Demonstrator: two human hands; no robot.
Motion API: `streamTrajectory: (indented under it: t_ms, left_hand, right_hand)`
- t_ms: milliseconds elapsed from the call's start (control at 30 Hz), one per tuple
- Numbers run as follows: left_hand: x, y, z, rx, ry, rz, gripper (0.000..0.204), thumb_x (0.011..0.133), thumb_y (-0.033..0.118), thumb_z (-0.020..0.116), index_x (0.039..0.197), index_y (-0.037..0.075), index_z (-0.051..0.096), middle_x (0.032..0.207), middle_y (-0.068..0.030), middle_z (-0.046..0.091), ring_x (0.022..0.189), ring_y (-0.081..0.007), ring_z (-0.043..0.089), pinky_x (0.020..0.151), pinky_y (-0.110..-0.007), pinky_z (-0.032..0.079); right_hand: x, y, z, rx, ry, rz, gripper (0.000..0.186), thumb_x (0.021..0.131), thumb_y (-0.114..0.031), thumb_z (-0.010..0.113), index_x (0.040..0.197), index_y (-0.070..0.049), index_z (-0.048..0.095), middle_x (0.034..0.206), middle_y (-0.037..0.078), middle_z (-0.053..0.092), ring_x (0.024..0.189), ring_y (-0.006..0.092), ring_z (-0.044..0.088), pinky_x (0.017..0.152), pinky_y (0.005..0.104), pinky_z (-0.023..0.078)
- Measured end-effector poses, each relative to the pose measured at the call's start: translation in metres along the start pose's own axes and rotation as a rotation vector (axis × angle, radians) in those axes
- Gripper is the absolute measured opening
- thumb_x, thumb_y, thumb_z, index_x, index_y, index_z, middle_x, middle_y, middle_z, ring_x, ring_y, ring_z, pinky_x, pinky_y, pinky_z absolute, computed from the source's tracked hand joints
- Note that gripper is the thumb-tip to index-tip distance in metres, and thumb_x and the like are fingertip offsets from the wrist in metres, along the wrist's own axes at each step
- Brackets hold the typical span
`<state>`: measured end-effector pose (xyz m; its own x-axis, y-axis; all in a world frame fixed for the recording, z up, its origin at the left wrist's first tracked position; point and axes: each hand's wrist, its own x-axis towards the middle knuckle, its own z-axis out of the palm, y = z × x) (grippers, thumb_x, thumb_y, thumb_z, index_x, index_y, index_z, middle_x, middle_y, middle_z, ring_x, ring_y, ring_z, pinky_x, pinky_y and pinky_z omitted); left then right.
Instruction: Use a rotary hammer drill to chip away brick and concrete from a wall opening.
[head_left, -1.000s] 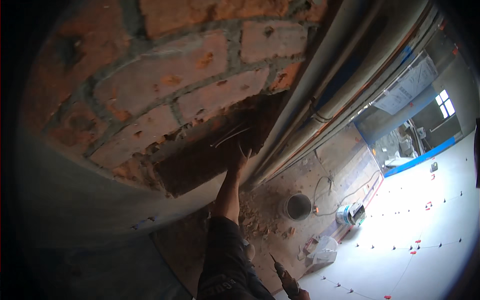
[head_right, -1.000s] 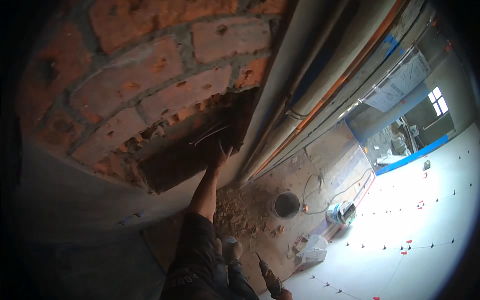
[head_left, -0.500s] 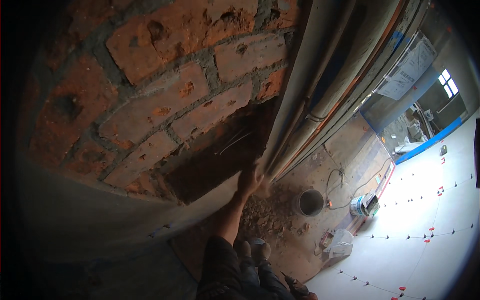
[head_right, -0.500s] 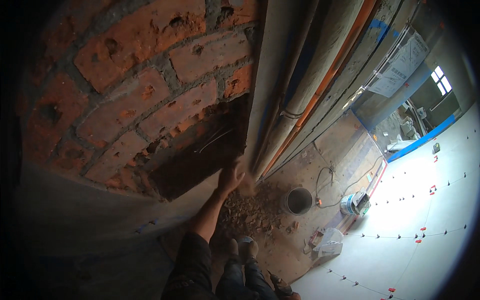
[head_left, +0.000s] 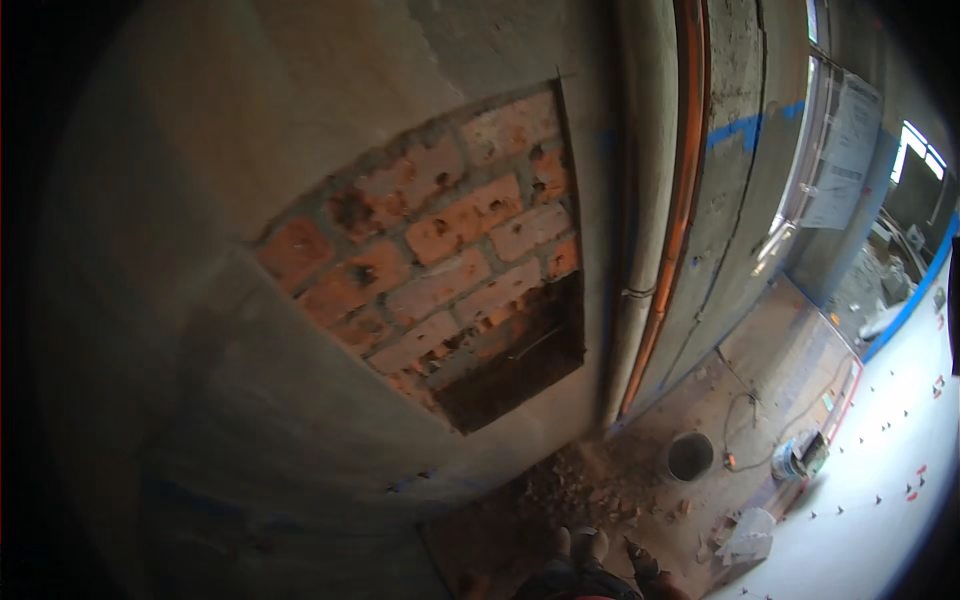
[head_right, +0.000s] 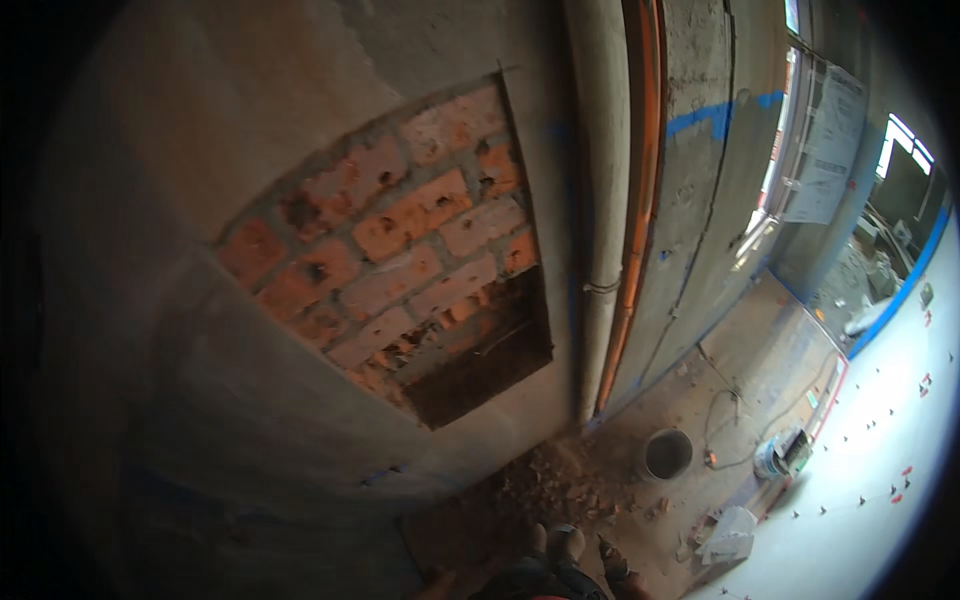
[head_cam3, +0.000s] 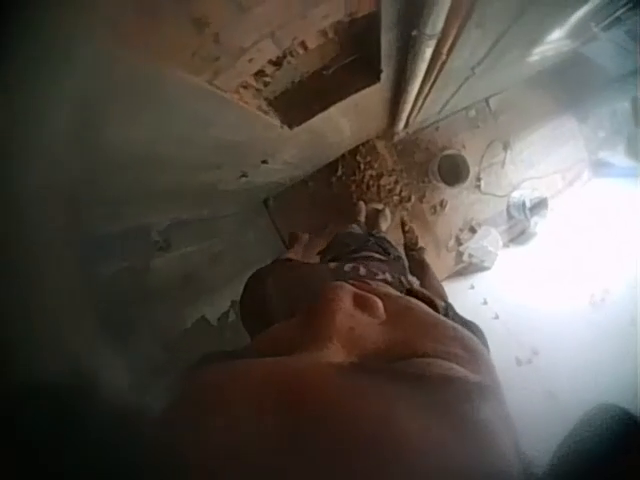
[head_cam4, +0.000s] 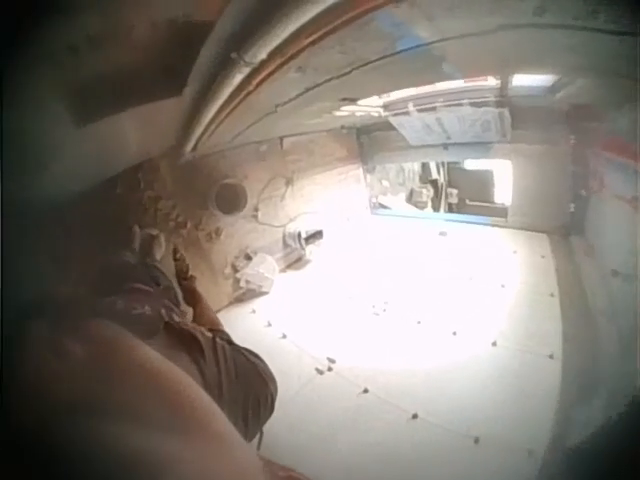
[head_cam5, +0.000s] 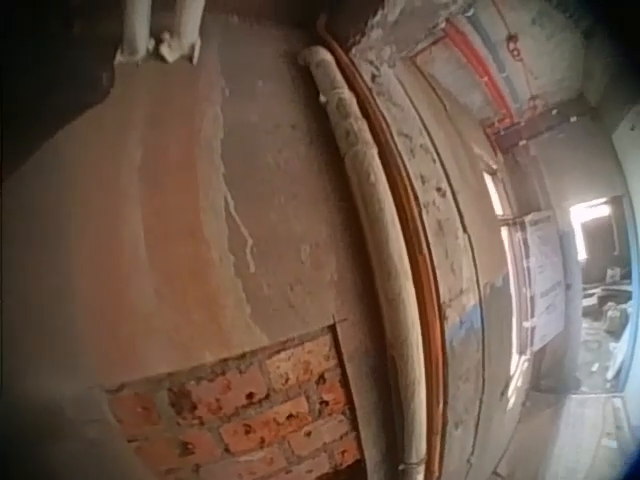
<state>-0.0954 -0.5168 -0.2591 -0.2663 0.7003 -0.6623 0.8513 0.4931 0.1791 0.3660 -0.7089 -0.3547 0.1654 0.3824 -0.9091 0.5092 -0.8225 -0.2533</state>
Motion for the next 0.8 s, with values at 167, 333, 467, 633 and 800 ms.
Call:
streamTrajectory:
  t_ms: [167,333,467,633,800]
  left_hand:
    - [-0.053,-0.080,-0.076,-0.249,0.352,-0.166,0.056,0.087,0.042,0.079,0.124,0.000,0.078,0.119,-0.0267,0.078,0.109,-0.0377,0.076,0.098,-0.053,0.060]
    - [-0.036,-0.058,-0.061,-0.694,0.704,-0.321,0.034,0.086,0.039,0.084,0.096,0.006,0.086,0.094,-0.0185,0.083,0.079,-0.0348,0.078,0.082,-0.048,0.063]
    - [-0.041,-0.026,0.000,-0.510,0.595,-0.210,0.029,0.088,0.036,0.083,0.087,0.008,0.087,0.087,-0.0134,0.083,0.072,-0.0341,0.076,0.078,-0.047,0.062]
    - [-0.062,-0.005,0.054,-0.320,0.240,-0.302,0.034,0.097,0.039,0.076,0.085,0.009,0.087,0.086,-0.0100,0.083,0.083,-0.0343,0.078,0.085,-0.049,0.061]
    - [-0.046,-0.056,0.059,0.106,0.494,0.133,0.036,0.105,0.041,0.070,0.111,0.008,0.083,0.097,-0.0103,0.081,0.087,-0.0321,0.077,0.091,-0.050,0.060]
  right_hand:
    - [0.029,0.010,-0.062,-0.105,-0.024,-0.126,0.047,0.092,-0.055,0.076,0.109,-0.011,0.083,0.107,0.017,0.081,0.103,0.0288,0.077,0.090,0.0450,0.059]
    - [0.065,-0.003,-0.128,-0.184,0.054,-0.177,0.051,0.090,-0.058,0.076,0.103,-0.009,0.083,0.100,0.018,0.082,0.097,0.0317,0.080,0.084,0.0451,0.061]
    - [0.069,-0.018,-0.150,-0.245,0.110,-0.140,0.055,0.088,-0.061,0.076,0.098,-0.008,0.084,0.095,0.018,0.082,0.093,0.0340,0.081,0.079,0.0451,0.063]
    - [0.056,-0.016,-0.155,-0.236,0.147,-0.060,0.052,0.085,-0.058,0.077,0.101,-0.009,0.085,0.104,0.017,0.084,0.099,0.0378,0.081,0.084,0.0478,0.063]
    - [0.030,-0.049,-0.147,-0.489,-0.009,-0.081,0.069,0.078,-0.063,0.080,0.124,-0.011,0.083,0.127,0.018,0.080,0.124,0.0378,0.074,0.105,0.0486,0.059]
